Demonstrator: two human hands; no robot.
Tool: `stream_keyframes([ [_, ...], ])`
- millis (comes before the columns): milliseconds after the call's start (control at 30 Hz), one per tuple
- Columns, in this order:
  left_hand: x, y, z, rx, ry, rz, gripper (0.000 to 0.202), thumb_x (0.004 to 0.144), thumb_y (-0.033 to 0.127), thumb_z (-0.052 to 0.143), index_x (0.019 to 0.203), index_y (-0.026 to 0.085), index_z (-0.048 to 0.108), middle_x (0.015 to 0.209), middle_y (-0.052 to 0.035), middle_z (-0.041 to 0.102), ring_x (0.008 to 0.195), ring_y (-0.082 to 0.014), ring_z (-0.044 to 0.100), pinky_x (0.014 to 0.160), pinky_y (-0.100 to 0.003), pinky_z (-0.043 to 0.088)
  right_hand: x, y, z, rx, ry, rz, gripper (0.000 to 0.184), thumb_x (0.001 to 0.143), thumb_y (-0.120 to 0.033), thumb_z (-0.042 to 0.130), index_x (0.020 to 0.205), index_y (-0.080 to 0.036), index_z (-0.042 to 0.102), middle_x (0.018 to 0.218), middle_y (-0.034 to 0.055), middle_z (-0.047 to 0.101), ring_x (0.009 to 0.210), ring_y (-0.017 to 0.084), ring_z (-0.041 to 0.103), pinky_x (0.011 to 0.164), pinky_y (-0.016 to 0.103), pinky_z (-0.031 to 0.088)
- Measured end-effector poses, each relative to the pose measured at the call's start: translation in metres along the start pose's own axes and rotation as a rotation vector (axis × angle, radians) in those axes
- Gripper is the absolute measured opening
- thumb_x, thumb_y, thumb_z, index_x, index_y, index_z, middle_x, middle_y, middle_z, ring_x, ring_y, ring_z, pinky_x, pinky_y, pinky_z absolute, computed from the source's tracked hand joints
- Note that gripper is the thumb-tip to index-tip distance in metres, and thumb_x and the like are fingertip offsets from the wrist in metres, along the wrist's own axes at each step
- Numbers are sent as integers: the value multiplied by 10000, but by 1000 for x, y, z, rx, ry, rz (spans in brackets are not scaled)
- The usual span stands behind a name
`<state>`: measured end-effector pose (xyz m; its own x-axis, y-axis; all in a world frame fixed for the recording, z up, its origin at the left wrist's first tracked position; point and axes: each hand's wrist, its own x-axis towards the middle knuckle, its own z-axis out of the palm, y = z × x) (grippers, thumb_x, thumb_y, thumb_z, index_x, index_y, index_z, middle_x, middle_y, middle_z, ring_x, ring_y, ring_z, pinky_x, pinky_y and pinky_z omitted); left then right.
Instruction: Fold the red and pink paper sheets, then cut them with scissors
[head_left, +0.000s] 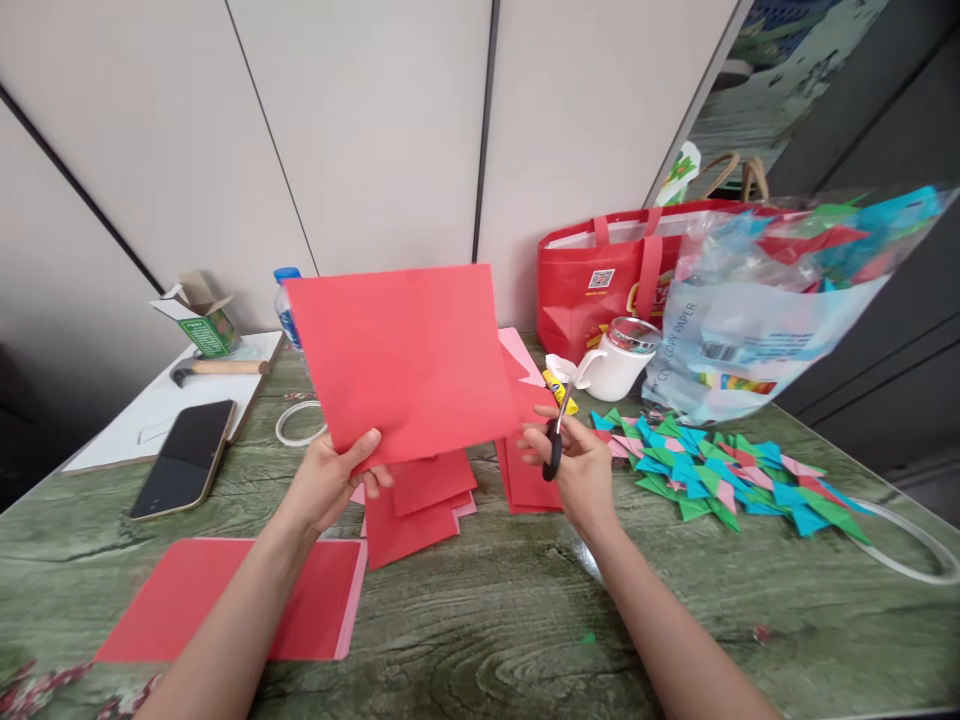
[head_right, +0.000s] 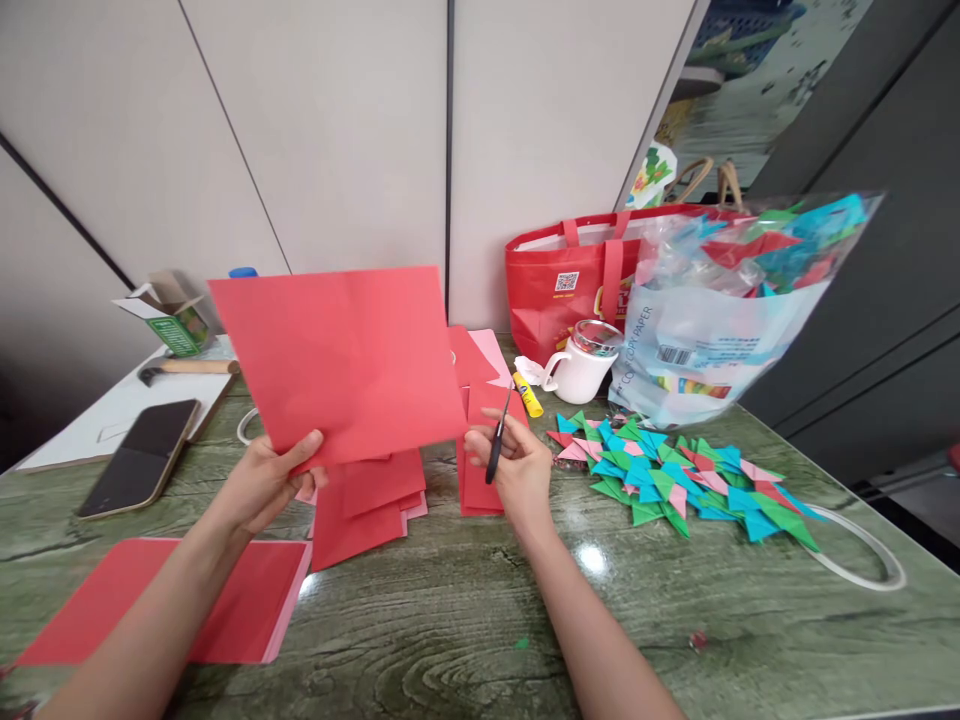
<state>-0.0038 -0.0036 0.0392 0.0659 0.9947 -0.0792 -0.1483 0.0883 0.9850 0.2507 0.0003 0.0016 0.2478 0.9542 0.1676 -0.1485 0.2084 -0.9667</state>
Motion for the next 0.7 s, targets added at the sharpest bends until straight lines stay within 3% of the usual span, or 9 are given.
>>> stream_keyframes([
  [67, -1, 3, 1, -50, 77, 90, 228, 652, 285, 711, 751, 115, 596, 495, -16, 646, 349, -111, 554, 322, -176, 425, -5, -4, 2, -10, -109, 1, 402, 667, -401, 689, 978, -180, 560, 702, -14, 568, 576, 122, 546, 559, 287, 480],
  [133, -2, 6, 3, -73, 122, 156, 218, 639, 256, 721, 746, 113, 596, 512, -15, 651, 325, -99, 532, 310, -177, 415, -13, -6, 8, -24, -305, 24, 386, 666, -370, 706, 965, -182, 552, 691, -23, 543, 591, 110, 518, 571, 262, 449],
  [233, -6, 9, 7, -60, 109, 198, 183, 665, 247, 700, 701, 101, 595, 466, -19, 629, 289, -89, 493, 297, -179, 401, -29, -9, 18, 15, -639, 162, 416, 619, -304, 761, 935, -202, 510, 726, -29, 529, 633, 100, 497, 587, 234, 416],
  [300, -9, 10, 9, -49, 89, 206, 172, 691, 249, 678, 691, 99, 594, 449, -25, 622, 295, -97, 501, 292, -178, 394, -37, -9, 25, 47, -750, 254, 435, 600, -294, 776, 924, -203, 501, 782, -16, 528, 702, 112, 511, 633, 243, 421],
  [467, -13, 9, 15, -5, 36, 149, 194, 710, 266, 657, 640, 99, 586, 431, -45, 624, 262, -106, 490, 271, -183, 379, -49, -6, 33, 73, -779, 334, 428, 638, -362, 742, 945, -182, 504, 821, 12, 521, 738, 126, 513, 683, 280, 422],
  [700, -15, 0, 23, 41, -24, 134, 189, 722, 272, 644, 665, 100, 593, 427, -54, 628, 317, -139, 539, 276, -200, 393, -56, 1, 38, 111, -731, 275, 427, 690, -461, 673, 965, -188, 494, 794, 4, 497, 713, 122, 482, 669, 279, 402],
])
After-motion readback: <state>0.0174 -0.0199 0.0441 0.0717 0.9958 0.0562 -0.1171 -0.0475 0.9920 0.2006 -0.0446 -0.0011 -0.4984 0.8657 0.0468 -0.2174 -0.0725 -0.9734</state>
